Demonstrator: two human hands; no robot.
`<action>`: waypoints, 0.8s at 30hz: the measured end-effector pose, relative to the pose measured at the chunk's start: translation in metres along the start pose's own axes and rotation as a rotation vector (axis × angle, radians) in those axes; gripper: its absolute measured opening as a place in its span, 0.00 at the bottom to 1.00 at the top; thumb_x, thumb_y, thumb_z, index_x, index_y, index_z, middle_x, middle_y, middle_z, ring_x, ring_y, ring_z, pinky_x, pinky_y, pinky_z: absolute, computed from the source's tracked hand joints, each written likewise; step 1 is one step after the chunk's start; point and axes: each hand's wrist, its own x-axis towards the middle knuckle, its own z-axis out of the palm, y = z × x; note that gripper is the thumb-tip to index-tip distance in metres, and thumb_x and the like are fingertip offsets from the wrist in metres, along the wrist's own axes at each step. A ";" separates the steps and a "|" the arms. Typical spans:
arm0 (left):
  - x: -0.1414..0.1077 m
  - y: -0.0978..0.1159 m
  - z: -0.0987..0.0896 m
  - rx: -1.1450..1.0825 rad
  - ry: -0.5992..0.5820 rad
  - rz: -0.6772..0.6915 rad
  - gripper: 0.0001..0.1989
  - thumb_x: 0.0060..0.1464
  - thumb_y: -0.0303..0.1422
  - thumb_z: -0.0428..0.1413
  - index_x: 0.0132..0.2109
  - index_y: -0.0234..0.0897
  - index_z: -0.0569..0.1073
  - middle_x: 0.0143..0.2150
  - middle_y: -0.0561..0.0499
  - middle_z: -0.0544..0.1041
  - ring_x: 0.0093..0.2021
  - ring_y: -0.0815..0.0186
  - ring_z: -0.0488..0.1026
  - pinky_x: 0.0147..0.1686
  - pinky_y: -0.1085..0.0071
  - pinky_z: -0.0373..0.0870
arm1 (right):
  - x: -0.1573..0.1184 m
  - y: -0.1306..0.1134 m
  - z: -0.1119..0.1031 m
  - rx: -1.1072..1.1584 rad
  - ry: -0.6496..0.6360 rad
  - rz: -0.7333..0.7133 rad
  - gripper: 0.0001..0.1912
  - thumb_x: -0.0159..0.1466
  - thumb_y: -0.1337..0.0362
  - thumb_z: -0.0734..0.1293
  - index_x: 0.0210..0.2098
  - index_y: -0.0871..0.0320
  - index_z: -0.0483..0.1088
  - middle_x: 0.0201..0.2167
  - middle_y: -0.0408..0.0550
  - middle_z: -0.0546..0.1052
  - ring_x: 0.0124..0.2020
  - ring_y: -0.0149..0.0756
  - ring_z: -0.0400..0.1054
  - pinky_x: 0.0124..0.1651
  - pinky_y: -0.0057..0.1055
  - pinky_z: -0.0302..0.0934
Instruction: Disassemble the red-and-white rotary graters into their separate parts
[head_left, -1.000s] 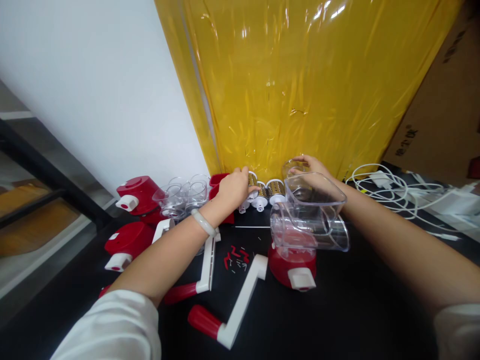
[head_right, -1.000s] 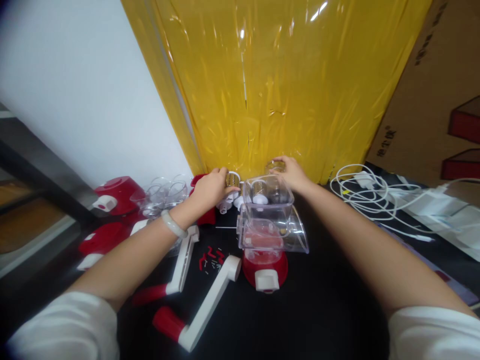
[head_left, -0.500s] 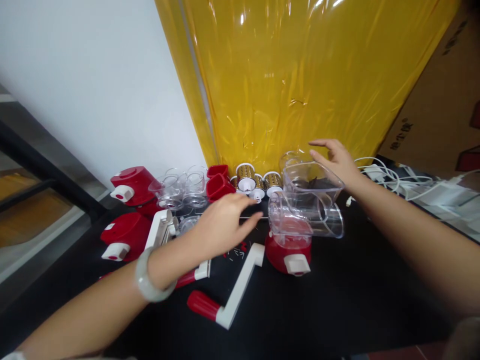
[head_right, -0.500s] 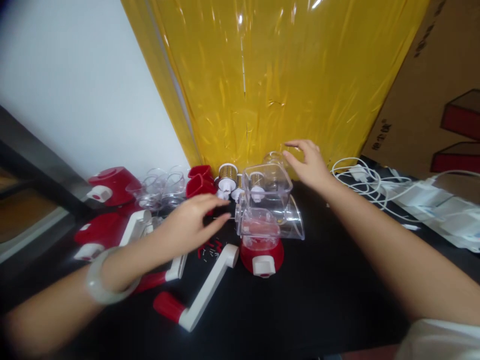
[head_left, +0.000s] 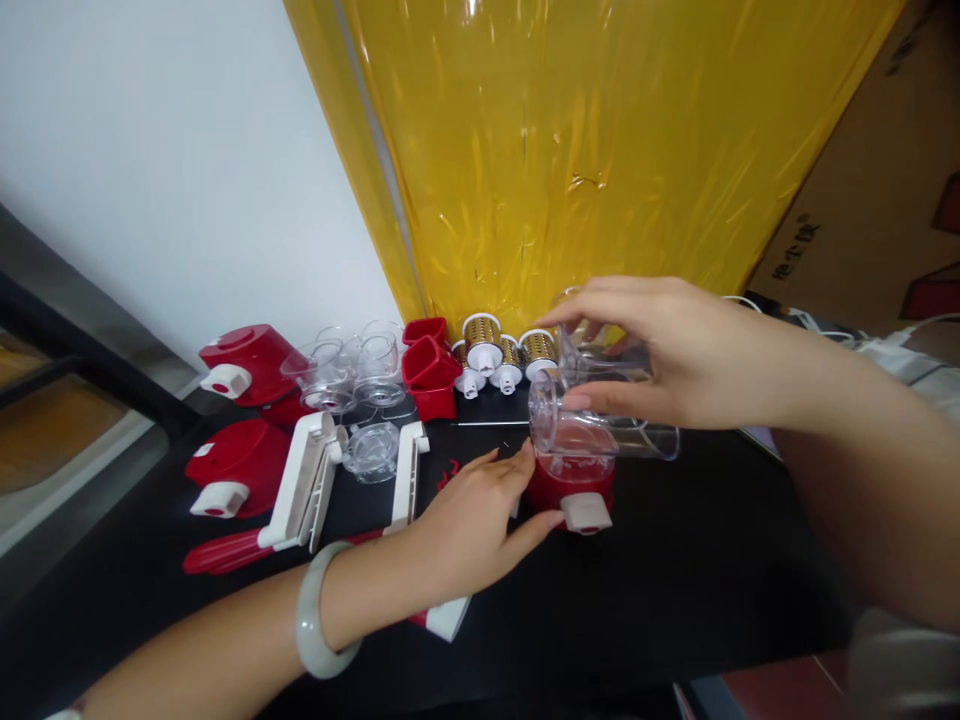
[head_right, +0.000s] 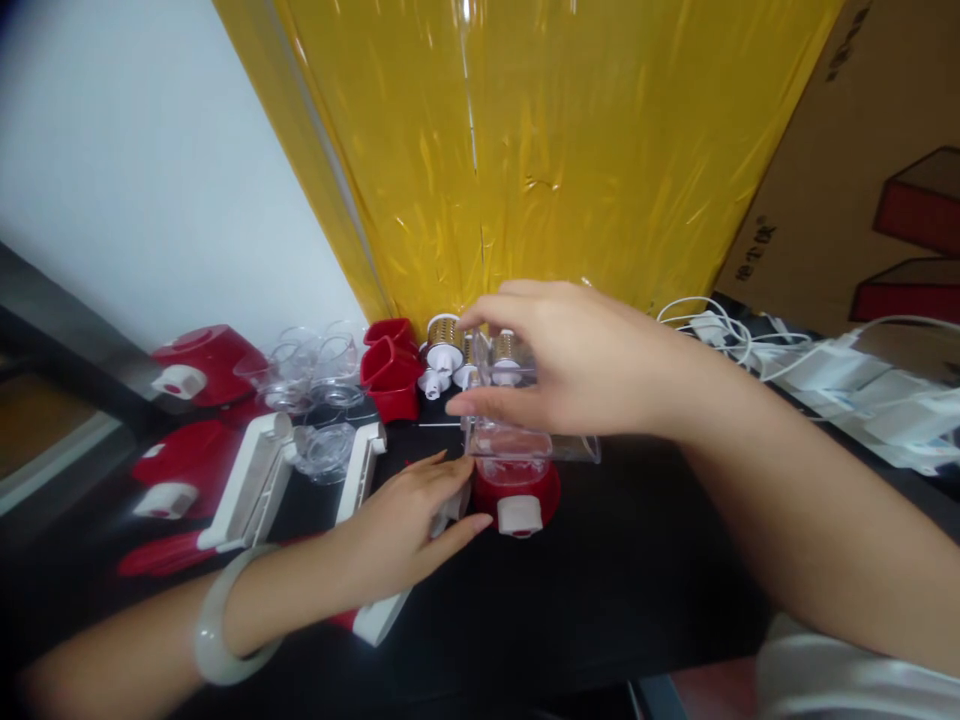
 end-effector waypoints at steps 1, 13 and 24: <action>0.002 -0.001 -0.001 -0.004 0.003 0.010 0.20 0.64 0.43 0.50 0.56 0.37 0.72 0.57 0.40 0.76 0.57 0.55 0.74 0.67 0.53 0.58 | 0.001 -0.002 0.000 -0.051 -0.025 -0.001 0.24 0.53 0.46 0.74 0.45 0.51 0.76 0.39 0.46 0.77 0.44 0.44 0.73 0.46 0.39 0.65; 0.009 -0.013 -0.002 -0.093 0.039 0.027 0.18 0.60 0.48 0.56 0.40 0.38 0.77 0.45 0.48 0.82 0.49 0.59 0.78 0.70 0.44 0.40 | 0.008 -0.001 0.000 -0.227 -0.165 -0.138 0.17 0.58 0.54 0.71 0.44 0.52 0.72 0.39 0.48 0.75 0.35 0.41 0.68 0.34 0.34 0.57; 0.015 -0.012 -0.005 -0.020 0.032 0.068 0.19 0.60 0.48 0.56 0.41 0.36 0.78 0.43 0.48 0.82 0.42 0.59 0.80 0.70 0.43 0.41 | 0.008 -0.011 0.004 -0.358 -0.140 -0.133 0.10 0.61 0.57 0.67 0.39 0.55 0.69 0.33 0.48 0.71 0.31 0.37 0.64 0.31 0.33 0.53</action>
